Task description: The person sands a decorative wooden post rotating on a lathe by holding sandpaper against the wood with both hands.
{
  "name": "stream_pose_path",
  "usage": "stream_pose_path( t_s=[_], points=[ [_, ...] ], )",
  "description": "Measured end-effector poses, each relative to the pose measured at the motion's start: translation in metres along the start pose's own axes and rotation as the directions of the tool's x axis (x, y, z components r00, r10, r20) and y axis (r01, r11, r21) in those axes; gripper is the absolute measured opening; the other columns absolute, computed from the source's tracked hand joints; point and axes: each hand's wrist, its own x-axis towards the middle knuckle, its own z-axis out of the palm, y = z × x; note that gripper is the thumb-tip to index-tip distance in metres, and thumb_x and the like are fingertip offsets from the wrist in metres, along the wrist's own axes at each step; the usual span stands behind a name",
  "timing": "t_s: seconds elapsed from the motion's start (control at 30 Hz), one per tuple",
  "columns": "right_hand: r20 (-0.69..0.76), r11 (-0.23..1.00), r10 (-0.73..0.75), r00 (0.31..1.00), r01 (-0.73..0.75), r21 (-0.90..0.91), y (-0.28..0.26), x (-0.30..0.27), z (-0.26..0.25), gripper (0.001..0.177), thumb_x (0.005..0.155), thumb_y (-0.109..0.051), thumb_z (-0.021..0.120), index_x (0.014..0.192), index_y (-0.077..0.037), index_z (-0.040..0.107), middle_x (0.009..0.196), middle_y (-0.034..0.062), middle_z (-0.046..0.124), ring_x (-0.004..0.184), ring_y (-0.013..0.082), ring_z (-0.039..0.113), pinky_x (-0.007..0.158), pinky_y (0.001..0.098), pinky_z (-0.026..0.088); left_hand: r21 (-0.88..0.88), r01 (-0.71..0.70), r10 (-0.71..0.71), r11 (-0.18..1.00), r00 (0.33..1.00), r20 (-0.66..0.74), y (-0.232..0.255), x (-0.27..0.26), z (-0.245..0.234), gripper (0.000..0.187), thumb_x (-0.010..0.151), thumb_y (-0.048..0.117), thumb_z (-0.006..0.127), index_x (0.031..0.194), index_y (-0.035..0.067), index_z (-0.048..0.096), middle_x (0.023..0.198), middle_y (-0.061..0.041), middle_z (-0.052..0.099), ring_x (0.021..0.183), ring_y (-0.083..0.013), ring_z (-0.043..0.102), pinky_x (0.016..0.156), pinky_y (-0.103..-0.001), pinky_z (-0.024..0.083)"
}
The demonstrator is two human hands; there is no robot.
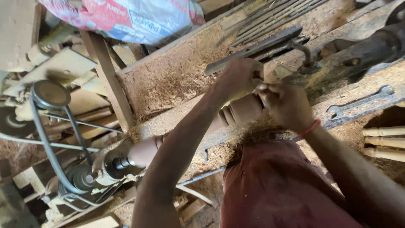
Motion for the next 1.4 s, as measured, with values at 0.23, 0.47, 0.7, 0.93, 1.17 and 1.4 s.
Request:
stream_pose_path(
  t_s=[0.23,0.47,0.7,0.93,1.17,1.4],
  points=[
    [-0.152,0.979,-0.191,0.970,0.200,0.047,0.011,-0.013,-0.002,0.020,0.105,-0.012,0.060,0.118,-0.004,0.074,0.075,0.0079,0.071,0.043,0.0108,0.056,0.036,0.0269,0.045,-0.087,-0.150,0.147,0.985,0.988,-0.042,0.001,-0.003,-0.007,0.012,0.086,0.012,0.079,0.081,0.011,0.069,0.077,-0.002,0.072,0.061,-0.0105,0.069,0.053,-0.031,0.055],
    [-0.226,0.906,-0.381,0.896,0.314,-0.282,0.010,-0.037,0.026,0.047,0.095,-0.006,0.061,0.142,-0.003,0.063,0.073,0.0120,0.067,0.051,0.0194,0.057,0.045,0.0342,0.047,0.098,-0.097,0.094,0.991,0.995,0.030,0.010,-0.018,-0.002,0.013,0.080,0.012,0.083,0.084,0.008,0.072,0.071,-0.005,0.072,0.062,-0.0179,0.067,0.062,-0.042,0.054],
    [-0.304,0.875,-0.466,0.831,0.382,-0.299,0.016,-0.037,0.033,0.049,0.092,-0.005,0.061,0.141,0.002,0.061,0.073,0.0105,0.065,0.059,0.0233,0.062,0.063,0.0406,0.055,0.081,-0.088,0.084,0.993,0.995,0.047,0.016,-0.018,-0.005,0.020,0.080,0.011,0.081,0.099,0.009,0.075,0.078,-0.006,0.077,0.068,-0.0178,0.074,0.084,-0.040,0.059],
    [-0.224,0.848,-0.512,0.830,0.444,-0.290,0.035,-0.034,0.034,0.040,0.097,-0.006,0.063,0.134,0.009,0.064,0.083,0.0148,0.071,0.063,0.0211,0.067,0.058,0.0347,0.056,0.035,-0.126,0.126,0.991,0.992,-0.011,0.007,-0.023,-0.002,0.017,0.081,0.008,0.080,0.097,0.007,0.074,0.079,-0.007,0.077,0.067,-0.0191,0.074,0.075,-0.040,0.061],
    [-0.075,0.815,-0.505,0.860,0.446,-0.369,0.064,-0.024,0.039,0.030,0.094,-0.007,0.066,0.120,0.008,0.069,0.062,0.0057,0.064,0.046,0.0151,0.055,0.043,0.0305,0.049,0.069,-0.165,0.167,0.984,0.986,-0.028,-0.005,-0.024,0.008,0.006,0.083,0.004,0.077,0.083,0.008,0.073,0.072,-0.006,0.074,0.056,-0.0147,0.066,0.058,-0.034,0.059],
    [-0.087,0.778,-0.597,0.798,0.548,-0.309,0.068,-0.022,0.029,0.019,0.087,-0.003,0.066,0.104,0.004,0.070,0.065,0.0090,0.062,0.051,0.0192,0.057,0.047,0.0364,0.048,0.128,-0.238,0.250,0.963,0.964,-0.089,-0.011,-0.023,0.020,0.016,0.080,-0.006,0.072,0.074,0.008,0.069,0.060,-0.005,0.065,0.049,-0.0135,0.062,0.049,-0.033,0.055]
  ],
)
